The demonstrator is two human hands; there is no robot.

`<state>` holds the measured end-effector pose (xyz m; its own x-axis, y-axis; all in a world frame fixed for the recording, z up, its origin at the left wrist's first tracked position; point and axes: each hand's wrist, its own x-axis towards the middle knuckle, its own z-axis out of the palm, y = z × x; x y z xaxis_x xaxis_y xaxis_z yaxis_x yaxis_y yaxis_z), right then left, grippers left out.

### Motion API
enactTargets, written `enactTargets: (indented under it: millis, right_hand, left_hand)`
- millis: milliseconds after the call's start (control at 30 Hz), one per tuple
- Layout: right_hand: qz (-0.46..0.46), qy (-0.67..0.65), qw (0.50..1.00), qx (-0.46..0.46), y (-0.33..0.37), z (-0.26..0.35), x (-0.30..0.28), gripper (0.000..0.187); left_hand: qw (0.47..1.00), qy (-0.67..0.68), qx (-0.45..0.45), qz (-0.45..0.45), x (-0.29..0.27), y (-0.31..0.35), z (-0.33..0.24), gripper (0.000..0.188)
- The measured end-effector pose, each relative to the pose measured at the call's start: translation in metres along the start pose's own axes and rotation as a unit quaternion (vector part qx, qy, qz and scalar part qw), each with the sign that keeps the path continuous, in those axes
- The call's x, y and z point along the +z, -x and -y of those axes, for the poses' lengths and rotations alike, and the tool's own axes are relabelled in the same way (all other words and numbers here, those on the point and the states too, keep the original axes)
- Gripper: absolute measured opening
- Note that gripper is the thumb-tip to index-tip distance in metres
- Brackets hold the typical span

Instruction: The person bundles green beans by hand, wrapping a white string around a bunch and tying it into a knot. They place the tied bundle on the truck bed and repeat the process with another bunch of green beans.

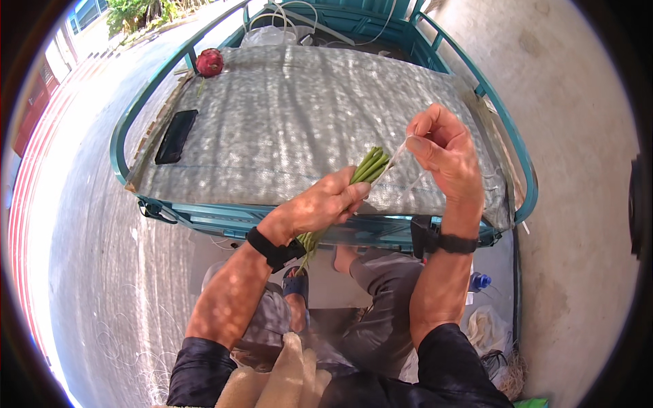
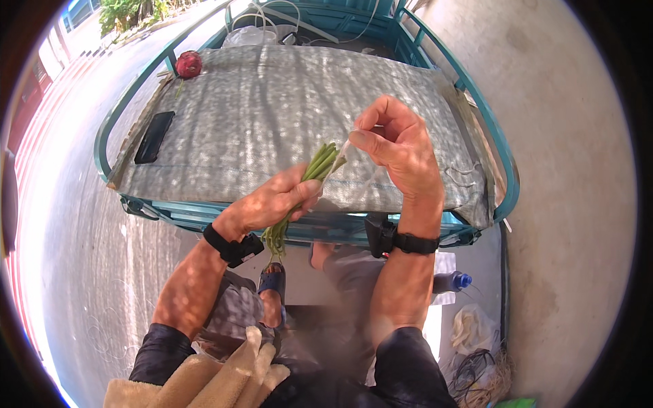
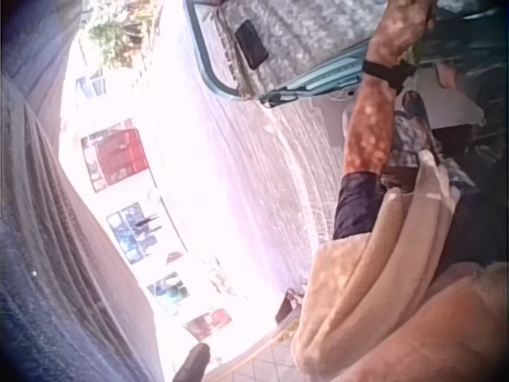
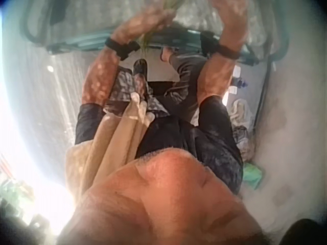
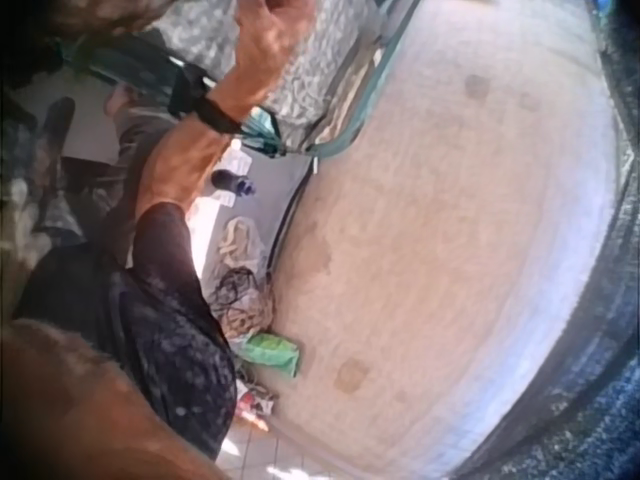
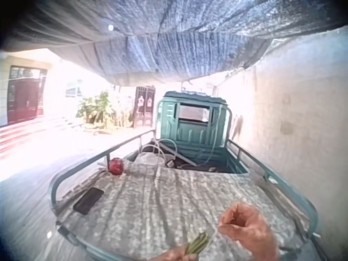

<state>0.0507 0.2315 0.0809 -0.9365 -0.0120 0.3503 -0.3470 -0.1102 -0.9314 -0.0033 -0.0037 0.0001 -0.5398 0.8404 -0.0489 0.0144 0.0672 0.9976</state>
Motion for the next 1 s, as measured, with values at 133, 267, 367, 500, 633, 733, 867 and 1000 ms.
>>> enactTargets:
  millis: [133,267,367,500,633,733,867,1000]
  right_hand:
    - [-0.002,0.139,0.990,0.003,-0.002,-0.001,0.008,0.025]
    - [0.060,0.229,0.972,0.002,-0.010,-0.006,0.011,0.025]
    - [0.067,0.198,0.978,0.023,-0.013,-0.017,0.007,0.026]
    - [0.075,0.154,0.984,0.049,-0.019,-0.025,0.006,0.022]
    - [0.061,0.137,0.986,0.067,-0.020,-0.041,0.002,0.018]
    - [0.080,0.091,0.985,0.125,-0.020,-0.055,0.006,0.015]
    - [0.116,0.055,0.975,0.180,-0.020,-0.075,0.002,0.011]
    - [0.089,0.022,0.977,0.194,-0.011,-0.093,-0.003,0.016]
  left_hand:
    - [0.998,-0.060,-0.007,0.012,0.000,0.005,-0.007,0.030]
    - [0.990,-0.127,-0.040,0.045,0.004,0.005,-0.013,0.033]
    - [0.989,-0.117,-0.070,0.057,0.014,0.006,-0.015,0.034]
    - [0.989,-0.067,-0.090,0.095,0.009,0.008,-0.009,0.037]
    - [0.990,-0.053,-0.073,0.110,0.011,0.008,-0.006,0.036]
    - [0.987,-0.070,-0.066,0.125,0.013,0.008,-0.009,0.036]
    - [0.990,-0.068,-0.032,0.116,0.010,0.008,0.001,0.036]
    - [0.998,-0.007,-0.009,0.068,-0.006,0.015,-0.009,0.037]
